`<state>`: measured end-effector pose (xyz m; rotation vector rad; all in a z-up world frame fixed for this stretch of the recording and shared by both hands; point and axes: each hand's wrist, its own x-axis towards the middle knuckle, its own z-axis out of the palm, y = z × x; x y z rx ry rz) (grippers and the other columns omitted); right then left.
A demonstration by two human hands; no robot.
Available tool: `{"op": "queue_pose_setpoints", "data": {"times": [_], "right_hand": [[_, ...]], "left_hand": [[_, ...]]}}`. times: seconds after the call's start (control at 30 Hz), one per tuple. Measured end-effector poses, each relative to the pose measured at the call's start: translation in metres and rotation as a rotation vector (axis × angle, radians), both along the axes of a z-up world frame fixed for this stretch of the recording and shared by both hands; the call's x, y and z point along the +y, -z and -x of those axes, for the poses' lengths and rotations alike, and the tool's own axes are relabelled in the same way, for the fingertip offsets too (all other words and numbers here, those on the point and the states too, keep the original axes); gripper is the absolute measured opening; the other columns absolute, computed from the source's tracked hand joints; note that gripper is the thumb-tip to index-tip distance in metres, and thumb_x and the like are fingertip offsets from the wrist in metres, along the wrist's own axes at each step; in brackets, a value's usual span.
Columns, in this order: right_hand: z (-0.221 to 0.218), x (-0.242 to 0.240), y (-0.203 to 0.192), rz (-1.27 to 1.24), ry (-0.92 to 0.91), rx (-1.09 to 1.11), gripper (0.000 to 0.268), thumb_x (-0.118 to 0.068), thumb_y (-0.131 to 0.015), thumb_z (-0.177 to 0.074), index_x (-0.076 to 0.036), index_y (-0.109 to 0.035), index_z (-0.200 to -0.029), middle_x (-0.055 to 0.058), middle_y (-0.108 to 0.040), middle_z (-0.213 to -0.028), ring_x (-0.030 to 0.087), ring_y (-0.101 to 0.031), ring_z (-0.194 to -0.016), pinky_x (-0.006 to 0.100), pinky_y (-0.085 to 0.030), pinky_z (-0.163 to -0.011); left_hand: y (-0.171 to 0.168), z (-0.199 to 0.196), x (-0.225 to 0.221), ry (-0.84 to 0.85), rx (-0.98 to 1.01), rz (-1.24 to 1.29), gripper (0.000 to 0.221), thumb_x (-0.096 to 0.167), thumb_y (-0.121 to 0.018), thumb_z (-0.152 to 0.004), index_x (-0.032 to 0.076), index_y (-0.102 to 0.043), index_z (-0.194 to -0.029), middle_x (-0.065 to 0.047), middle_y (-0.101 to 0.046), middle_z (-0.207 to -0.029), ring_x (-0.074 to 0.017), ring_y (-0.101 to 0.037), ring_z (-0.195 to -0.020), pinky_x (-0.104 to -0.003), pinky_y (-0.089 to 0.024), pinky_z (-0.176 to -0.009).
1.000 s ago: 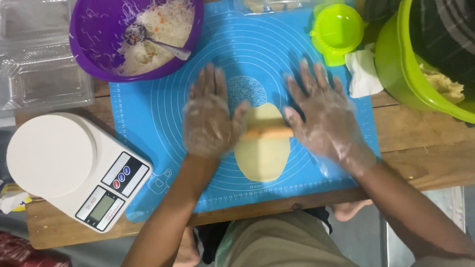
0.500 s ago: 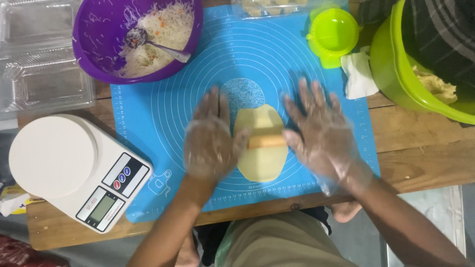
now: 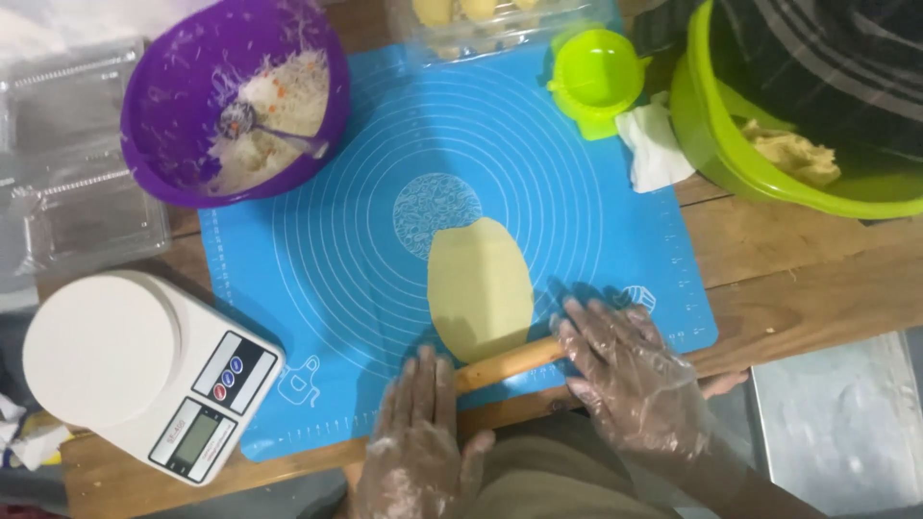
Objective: Rolling out dough, adding filling, and using a mold to shape pastries on a production floor.
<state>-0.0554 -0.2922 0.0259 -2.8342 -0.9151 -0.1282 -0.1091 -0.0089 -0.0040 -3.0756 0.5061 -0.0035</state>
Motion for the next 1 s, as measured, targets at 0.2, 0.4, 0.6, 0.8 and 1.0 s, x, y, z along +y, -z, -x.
{"op": "queue_pose_setpoints", "data": {"times": [0.2,0.4,0.6,0.8,1.0], "right_hand": [[-0.008,0.006,-0.016,-0.268,-0.031,-0.243,0.03,-0.007,-0.056,-0.103,-0.015,-0.063,-0.131,0.003,-0.07,-0.122,0.023,-0.069,-0.115,0.044,-0.046,-0.106],[0.001,-0.046,0.013,-0.086,-0.098,0.035,0.082,0.005,-0.058,-0.091,-0.04,-0.028,-0.152,-0.007,-0.066,-0.101,0.014,-0.059,-0.076,0.027,-0.053,-0.056],[0.002,-0.088,-0.018,-0.852,0.299,0.468,0.032,-0.014,-0.058,-0.095,-0.022,-0.067,-0.125,0.002,-0.074,-0.118,0.009,-0.082,-0.076,0.012,-0.069,-0.046],[-0.022,-0.093,-0.023,0.258,0.711,-0.005,0.041,-0.04,-0.054,-0.108,-0.04,-0.059,-0.148,-0.006,-0.073,-0.105,0.016,-0.065,-0.073,0.027,-0.054,-0.055],[-0.041,-0.09,-0.017,0.4,0.565,-0.46,0.034,-0.046,-0.059,-0.113,-0.035,-0.071,-0.143,-0.011,-0.073,-0.106,0.006,-0.063,-0.079,0.019,-0.051,-0.064]], "left_hand": [[-0.066,-0.07,0.0,-0.005,0.332,0.208,0.068,0.056,-0.047,-0.099,0.008,-0.045,-0.149,-0.01,-0.055,-0.145,-0.0401,-0.056,-0.119,-0.053,-0.046,-0.099],[-0.069,-0.173,-0.015,0.129,0.267,0.229,0.048,0.037,-0.044,-0.107,0.009,-0.054,-0.145,-0.018,-0.055,-0.148,-0.0329,-0.059,-0.13,-0.049,-0.052,-0.103],[-0.005,-0.208,-0.026,0.198,0.212,0.268,0.026,0.039,-0.044,-0.11,0.017,-0.051,-0.098,-0.001,-0.055,-0.084,-0.0184,-0.056,-0.073,-0.038,-0.048,-0.064],[0.006,-0.215,-0.037,0.207,-0.048,-0.053,0.028,0.04,-0.043,-0.111,0.022,-0.05,-0.09,0.002,-0.053,-0.066,-0.0177,-0.053,-0.057,-0.035,-0.043,-0.049],[0.045,-0.24,-0.036,0.051,0.14,0.354,0.023,0.037,-0.063,-0.093,0.019,-0.065,-0.078,0.002,-0.062,-0.072,-0.0203,-0.06,-0.07,-0.041,-0.047,-0.068]]}}
